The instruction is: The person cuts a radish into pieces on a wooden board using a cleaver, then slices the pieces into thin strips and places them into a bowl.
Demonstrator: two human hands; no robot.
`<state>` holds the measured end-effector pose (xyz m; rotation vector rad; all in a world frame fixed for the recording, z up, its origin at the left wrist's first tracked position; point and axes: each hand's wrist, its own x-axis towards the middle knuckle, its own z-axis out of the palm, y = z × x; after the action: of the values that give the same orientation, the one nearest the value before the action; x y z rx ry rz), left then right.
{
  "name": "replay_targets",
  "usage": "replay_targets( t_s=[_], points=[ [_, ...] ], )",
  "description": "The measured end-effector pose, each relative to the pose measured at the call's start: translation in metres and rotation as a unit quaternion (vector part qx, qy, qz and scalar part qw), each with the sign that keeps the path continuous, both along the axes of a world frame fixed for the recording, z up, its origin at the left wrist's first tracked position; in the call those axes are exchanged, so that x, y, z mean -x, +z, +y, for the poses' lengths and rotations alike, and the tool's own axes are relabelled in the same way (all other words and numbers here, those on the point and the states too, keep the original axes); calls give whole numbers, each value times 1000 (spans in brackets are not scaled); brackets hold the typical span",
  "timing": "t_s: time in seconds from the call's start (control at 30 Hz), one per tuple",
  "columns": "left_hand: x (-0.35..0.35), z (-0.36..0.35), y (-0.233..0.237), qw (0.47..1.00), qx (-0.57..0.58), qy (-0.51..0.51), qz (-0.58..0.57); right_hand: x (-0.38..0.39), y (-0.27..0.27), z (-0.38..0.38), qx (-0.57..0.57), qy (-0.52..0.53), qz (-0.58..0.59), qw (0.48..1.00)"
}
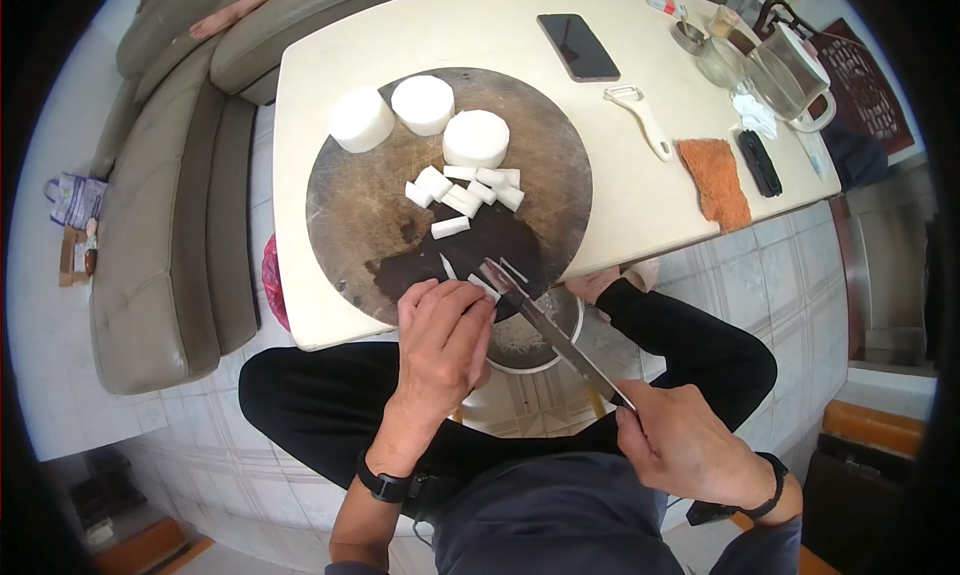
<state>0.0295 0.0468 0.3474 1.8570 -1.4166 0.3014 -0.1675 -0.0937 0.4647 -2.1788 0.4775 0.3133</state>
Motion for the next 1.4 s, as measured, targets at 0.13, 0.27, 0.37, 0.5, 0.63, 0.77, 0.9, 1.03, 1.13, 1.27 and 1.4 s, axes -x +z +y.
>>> replay_targets(
  t_s=[0.13, 0.27, 0.37, 0.5, 0.63, 0.77, 0.9, 1.03, 1.13, 1.27, 1.4],
  points=[
    [-1, 1, -1, 1000, -10, -7, -6, 1, 1, 0, -14, 17, 6, 1000],
    [-1, 2, 0, 1000, -14, -6, -3, 0, -1, 2, 8, 39, 5, 999],
    [-2, 3, 1, 1000, -15, -10, 2, -1, 3, 4, 42, 47, 9, 998],
    [-4, 6, -3, 1000, -13, -22, -2, -3, 2, 13, 132, 80, -15, 988],
    [-3, 7, -6, 1000, -16, -22, 7, -15, 2, 13, 156, 130, -2, 979],
    [-1, 7, -4, 1000, -11, -17, -5, -28, -6, 14, 163, 128, -18, 978],
    [0, 8, -1, 1000, -20, -14, -8, -31, -11, 17, 182, 129, -26, 974],
    [-1, 9, -2, 1000, -13, -22, -1, -22, -3, 13, 177, 135, -23, 975],
    [1, 8, -2, 1000, -7, -13, -7, -18, -2, 15, 168, 135, 11, 976],
    [2, 6, 0, 1000, -12, -7, -10, -28, -10, 15, 161, 86, -27, 983],
    [1, 5, -2, 1000, 0, -3, -16, -25, -16, 7, 125, 71, -44, 989]
  ],
)
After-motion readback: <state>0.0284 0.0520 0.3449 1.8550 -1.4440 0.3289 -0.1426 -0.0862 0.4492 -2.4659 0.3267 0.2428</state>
